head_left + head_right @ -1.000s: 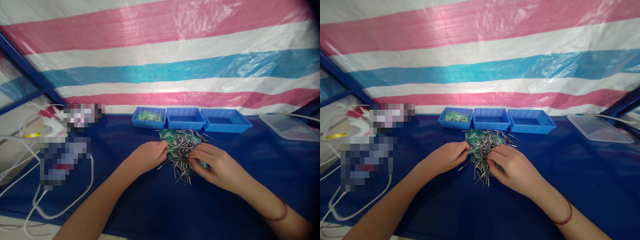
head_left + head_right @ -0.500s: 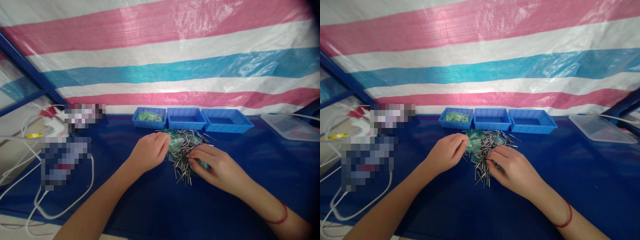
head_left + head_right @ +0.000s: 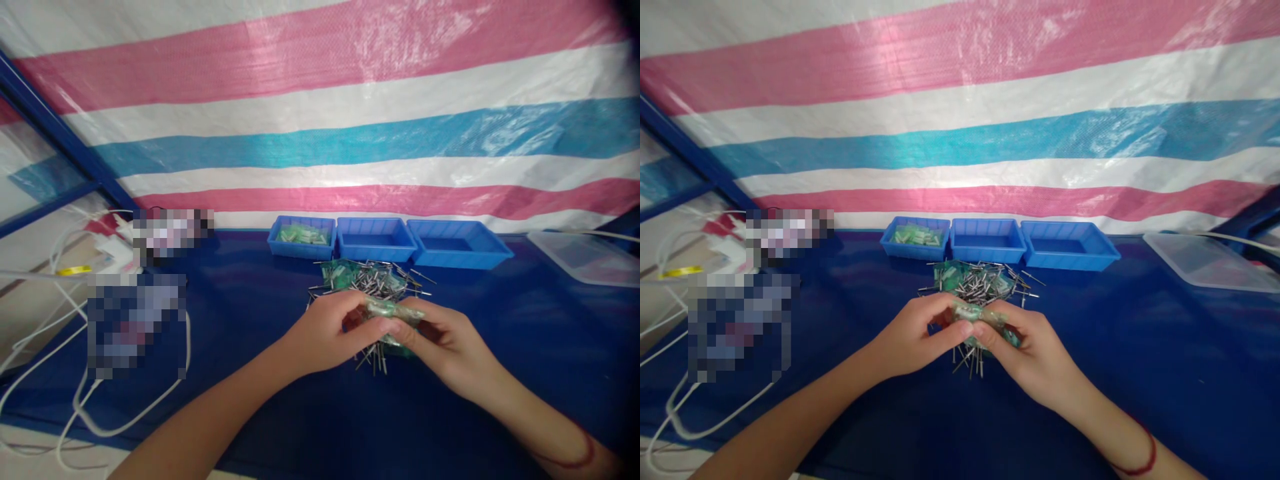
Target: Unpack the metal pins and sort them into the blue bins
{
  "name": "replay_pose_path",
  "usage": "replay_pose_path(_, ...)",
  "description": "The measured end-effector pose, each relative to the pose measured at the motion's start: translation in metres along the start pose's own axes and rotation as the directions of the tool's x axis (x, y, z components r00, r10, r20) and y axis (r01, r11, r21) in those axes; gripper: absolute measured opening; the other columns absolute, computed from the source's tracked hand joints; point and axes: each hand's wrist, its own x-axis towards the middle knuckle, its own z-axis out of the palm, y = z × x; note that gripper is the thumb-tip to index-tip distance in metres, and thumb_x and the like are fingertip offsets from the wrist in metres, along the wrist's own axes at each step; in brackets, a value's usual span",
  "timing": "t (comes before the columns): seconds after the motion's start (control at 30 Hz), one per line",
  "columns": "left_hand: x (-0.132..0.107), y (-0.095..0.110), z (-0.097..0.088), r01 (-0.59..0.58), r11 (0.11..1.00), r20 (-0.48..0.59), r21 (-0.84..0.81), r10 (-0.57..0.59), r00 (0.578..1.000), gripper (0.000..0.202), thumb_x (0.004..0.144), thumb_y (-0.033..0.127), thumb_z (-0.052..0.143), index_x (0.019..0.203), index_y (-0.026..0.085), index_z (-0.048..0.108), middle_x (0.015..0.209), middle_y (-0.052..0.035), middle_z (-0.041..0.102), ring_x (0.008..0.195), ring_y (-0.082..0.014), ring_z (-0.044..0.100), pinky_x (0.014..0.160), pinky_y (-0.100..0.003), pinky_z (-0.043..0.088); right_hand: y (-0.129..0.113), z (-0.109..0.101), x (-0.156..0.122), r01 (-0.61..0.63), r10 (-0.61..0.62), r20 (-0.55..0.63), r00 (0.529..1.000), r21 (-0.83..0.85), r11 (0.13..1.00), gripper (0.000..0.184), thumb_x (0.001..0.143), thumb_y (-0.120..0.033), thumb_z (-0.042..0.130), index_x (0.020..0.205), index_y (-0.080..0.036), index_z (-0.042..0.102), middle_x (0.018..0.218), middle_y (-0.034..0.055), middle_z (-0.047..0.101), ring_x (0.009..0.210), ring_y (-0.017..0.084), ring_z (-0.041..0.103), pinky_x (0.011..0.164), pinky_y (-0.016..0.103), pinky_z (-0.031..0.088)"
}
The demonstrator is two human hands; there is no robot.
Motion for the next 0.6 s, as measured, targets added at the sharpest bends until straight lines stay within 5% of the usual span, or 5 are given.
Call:
replay_pose_path(0.1, 0.002, -0.005, 0.0, -0.021, 1.0, -0.018, 0.021, 0.022, 1.0, 0.028, 0.09, 0.038, 0.055, 0.074, 0.015, 0.055, 0.066, 0.0021, 0.052, 0.06, -0.0095, 0.048, 0.056, -0.02, 0.038, -0.001, -0.002, 0.001, -0.029, 0.029, 0.0, 1.0, 0.023, 0.999, 0.017, 0.088, -0.037, 0.059, 0.083, -0.021, 0.062, 0.073, 0.0, 0.054, 0.066, 0.014, 0.048, 0.059, 0.025, 0.039)
replay_pose_path(0.23, 0.003, -0.01, 0.002, -0.104, 0.994, -0.18, 0.045, 0.11, 0.977, 0.02, 0.09, 0.033, 0.056, 0.082, 0.015, 0.059, 0.07, 0.0002, 0.056, 0.064, -0.0109, 0.052, 0.06, -0.022, 0.041, -0.001, -0.004, 0.005, -0.115, 0.119, -0.006, 0.993, 0.199, 0.973, 0.028, 0.088, -0.049, 0.055, 0.088, -0.021, 0.061, 0.071, 0.0006, 0.056, 0.061, 0.013, 0.048, 0.054, 0.024, 0.038)
replay_pose_path(0.33, 0.001, -0.01, 0.002, -0.245, 0.959, -0.285, 0.145, 0.277, 0.917, 0.015, 0.09, 0.027, 0.057, 0.093, 0.015, 0.064, 0.08, -0.0034, 0.061, 0.074, -0.0128, 0.058, 0.067, -0.023, 0.047, 0.0, -0.004, 0.008, -0.252, 0.238, 0.085, 0.967, 0.423, 0.87, 0.052, 0.087, -0.067, 0.04, 0.081, -0.019, 0.058, 0.063, 0.0011, 0.055, 0.046, 0.01, 0.041, 0.041, 0.022, 0.028)
replay_pose_path(0.43, -0.001, -0.008, 0.003, -0.389, 0.876, -0.236, 0.286, 0.457, 0.857, 0.016, 0.093, 0.021, 0.051, 0.1, 0.017, 0.066, 0.092, -0.006, 0.064, 0.085, -0.0136, 0.061, 0.076, -0.025, 0.05, -0.004, -0.001, 0.008, -0.389, 0.306, 0.241, 0.921, 0.546, 0.742, 0.062, 0.083, -0.074, 0.035, 0.074, -0.016, 0.057, 0.063, 0.0033, 0.058, 0.042, 0.008, 0.038, 0.038, 0.02, 0.024)
replay_pose_path(0.6, -0.004, -0.009, 0.007, -0.439, 0.796, -0.108, 0.417, 0.523, 0.845, 0.024, 0.093, 0.015, 0.047, 0.106, 0.023, 0.066, 0.113, -0.0062, 0.061, 0.101, -0.016, 0.06, 0.09, -0.031, 0.05, -0.016, -0.001, 0.005, -0.442, 0.352, 0.27, 0.896, 0.613, 0.655, 0.032, 0.083, -0.049, 0.062, 0.088, -0.018, 0.058, 0.059, -0.0015, 0.057, 0.047, 0.008, 0.049, 0.042, 0.017, 0.034)
